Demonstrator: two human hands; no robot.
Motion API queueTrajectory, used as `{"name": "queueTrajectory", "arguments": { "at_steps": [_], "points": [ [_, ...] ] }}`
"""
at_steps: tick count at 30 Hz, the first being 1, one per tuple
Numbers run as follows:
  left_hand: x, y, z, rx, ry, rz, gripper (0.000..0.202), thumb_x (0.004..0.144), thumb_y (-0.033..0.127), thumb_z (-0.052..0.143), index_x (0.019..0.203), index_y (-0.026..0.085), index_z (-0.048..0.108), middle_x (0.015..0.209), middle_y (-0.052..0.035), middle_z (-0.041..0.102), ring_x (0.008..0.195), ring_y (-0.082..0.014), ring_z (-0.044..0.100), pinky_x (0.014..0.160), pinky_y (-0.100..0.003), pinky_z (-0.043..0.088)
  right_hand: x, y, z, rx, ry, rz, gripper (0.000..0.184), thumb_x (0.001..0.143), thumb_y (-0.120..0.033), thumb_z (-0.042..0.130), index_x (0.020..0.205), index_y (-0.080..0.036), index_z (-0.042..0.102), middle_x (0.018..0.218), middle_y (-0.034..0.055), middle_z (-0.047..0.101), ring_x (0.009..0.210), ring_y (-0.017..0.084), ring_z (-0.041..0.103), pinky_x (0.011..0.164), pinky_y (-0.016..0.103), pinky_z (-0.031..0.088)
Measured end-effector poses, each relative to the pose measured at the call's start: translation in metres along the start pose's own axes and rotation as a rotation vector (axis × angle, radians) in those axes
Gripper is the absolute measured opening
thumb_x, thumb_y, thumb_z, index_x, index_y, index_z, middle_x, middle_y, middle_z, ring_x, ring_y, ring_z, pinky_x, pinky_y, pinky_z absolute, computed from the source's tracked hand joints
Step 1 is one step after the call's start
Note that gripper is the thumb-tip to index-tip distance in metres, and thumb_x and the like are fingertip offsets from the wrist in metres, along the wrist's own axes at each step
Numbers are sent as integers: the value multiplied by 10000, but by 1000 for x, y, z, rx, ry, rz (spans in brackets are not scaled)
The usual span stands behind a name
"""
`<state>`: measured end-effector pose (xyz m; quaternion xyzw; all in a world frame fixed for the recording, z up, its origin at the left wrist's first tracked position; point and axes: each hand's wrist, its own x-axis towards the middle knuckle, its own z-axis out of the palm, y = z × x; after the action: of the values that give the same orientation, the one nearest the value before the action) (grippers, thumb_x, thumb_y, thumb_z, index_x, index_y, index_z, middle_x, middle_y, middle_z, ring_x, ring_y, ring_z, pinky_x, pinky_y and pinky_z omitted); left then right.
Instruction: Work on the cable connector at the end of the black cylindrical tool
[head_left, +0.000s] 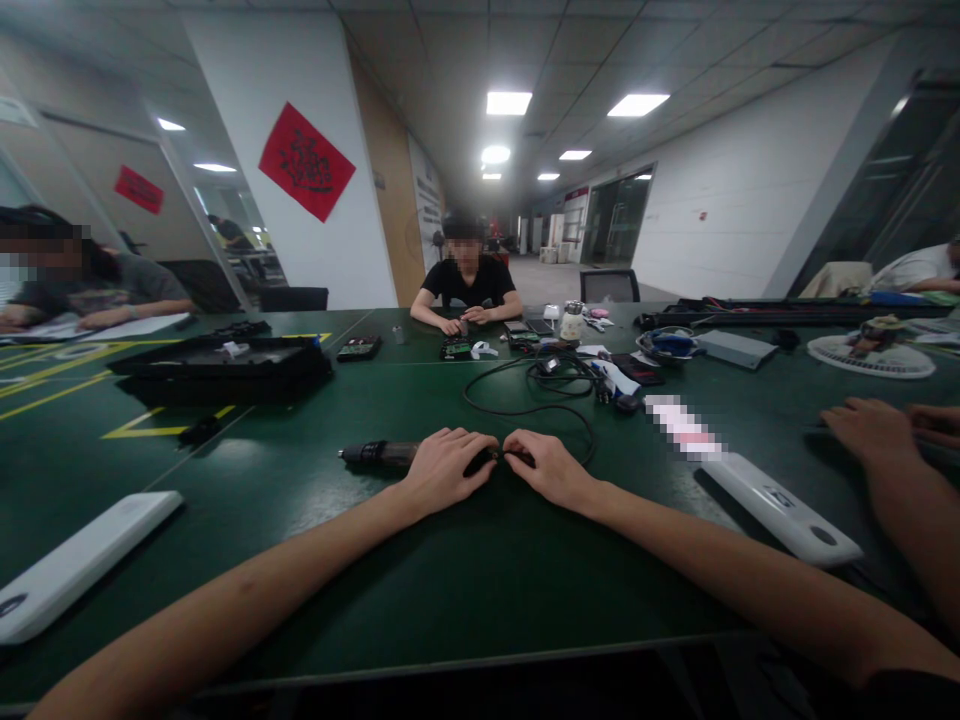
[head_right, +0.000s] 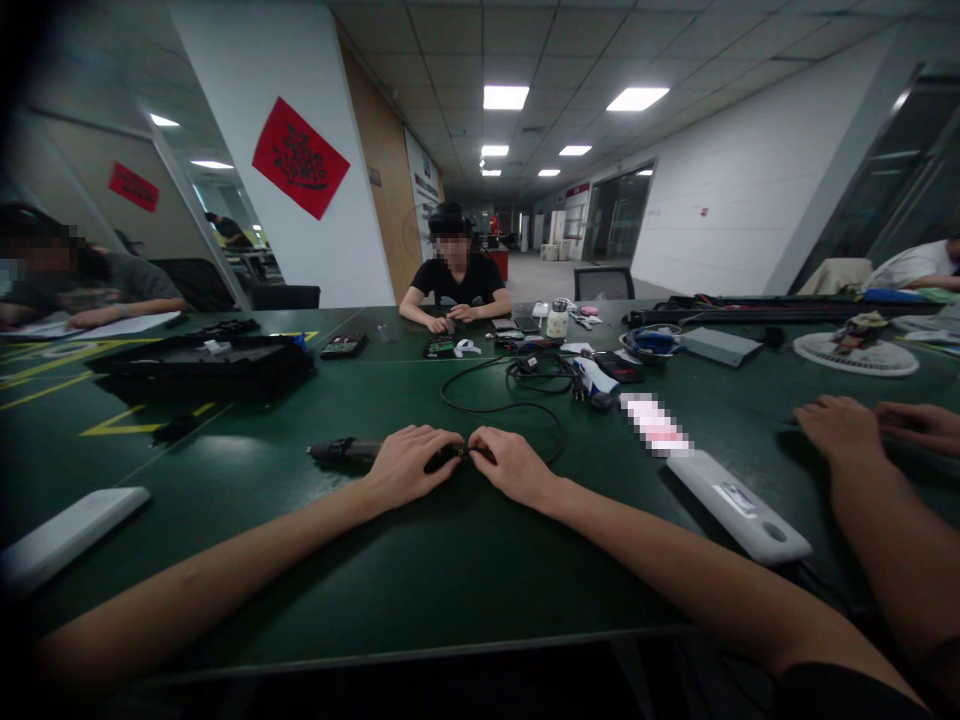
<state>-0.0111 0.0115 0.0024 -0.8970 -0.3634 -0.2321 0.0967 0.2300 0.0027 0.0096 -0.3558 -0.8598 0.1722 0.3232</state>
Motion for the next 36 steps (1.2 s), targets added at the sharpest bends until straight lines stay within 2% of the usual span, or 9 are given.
{"name": "queueTrajectory", "arguments": {
  "at_steps": [3, 7, 12, 17, 22, 26, 31, 36],
  "points": [
    [0, 0, 0, -8, -15, 19, 205, 1015, 379, 550, 1178, 294, 642, 1118, -5, 740, 964, -206, 663, 833, -386, 448, 0, 0, 0, -1, -2, -2, 116, 988, -218, 609, 1096, -196, 647, 1012, 54, 677, 877, 185, 631, 816, 308, 516],
    [0, 0, 0, 8, -25, -21, 223, 1014, 449, 562, 1139, 281, 640, 1032, 2, 744, 923, -212, 660, 816, -392, 448, 1, 0, 0, -1, 1, 1, 110, 981, -217, 613, 1083, -197, 650, 1010, 54, 681, 877, 186, 635, 812, 308, 516],
    [0, 0, 0, -1, -16, 28, 227, 1015, 373, 540, 1207, 297, 632, 1140, -17, 735, 991, -218, 658, 855, -390, 450, 1, 1, 1, -2, 11, -3, 107, 978, -222, 616, 1075, -197, 654, 1004, 55, 685, 880, 189, 636, 815, 311, 517],
    [0, 1, -1, 10, -17, -15, 227, 1016, 447, 551, 1138, 276, 635, 1033, -12, 742, 927, -217, 656, 819, -385, 444, 0, 2, 1, 0, 3, 3, 99, 988, -223, 608, 1078, -204, 645, 1001, 50, 679, 865, 186, 632, 795, 300, 517],
    [0, 1, -1, 2, -25, 15, 188, 1012, 359, 546, 1168, 293, 629, 1092, 0, 736, 954, -212, 655, 827, -383, 439, 0, 1, 1, 4, -2, 1, 100, 992, -216, 606, 1084, -203, 642, 1001, 48, 676, 862, 185, 629, 800, 299, 516],
    [1, 1, -1, 16, -21, -16, 202, 1017, 429, 553, 1123, 275, 630, 1022, -9, 739, 920, -216, 659, 815, -382, 437, 0, 1, 1, -3, 0, -1, 107, 990, -216, 610, 1089, -202, 645, 1009, 49, 675, 869, 186, 630, 806, 303, 517],
    [0, 1, -1, 19, -22, 25, 221, 1010, 389, 560, 1200, 293, 622, 1112, -9, 733, 968, -217, 656, 837, -386, 437, 0, 1, 1, -42, 10, -21, 97, 982, -195, 612, 1074, -202, 641, 1013, 48, 660, 887, 188, 621, 826, 310, 510],
    [1, 1, 0, 41, -37, -3, 207, 1024, 441, 553, 1117, 275, 634, 1028, 3, 732, 924, -212, 650, 806, -387, 426, 1, -1, 0, -101, 4, -37, 68, 986, -181, 601, 1042, -201, 634, 1002, 49, 642, 871, 185, 603, 789, 301, 490]
  ]
}}
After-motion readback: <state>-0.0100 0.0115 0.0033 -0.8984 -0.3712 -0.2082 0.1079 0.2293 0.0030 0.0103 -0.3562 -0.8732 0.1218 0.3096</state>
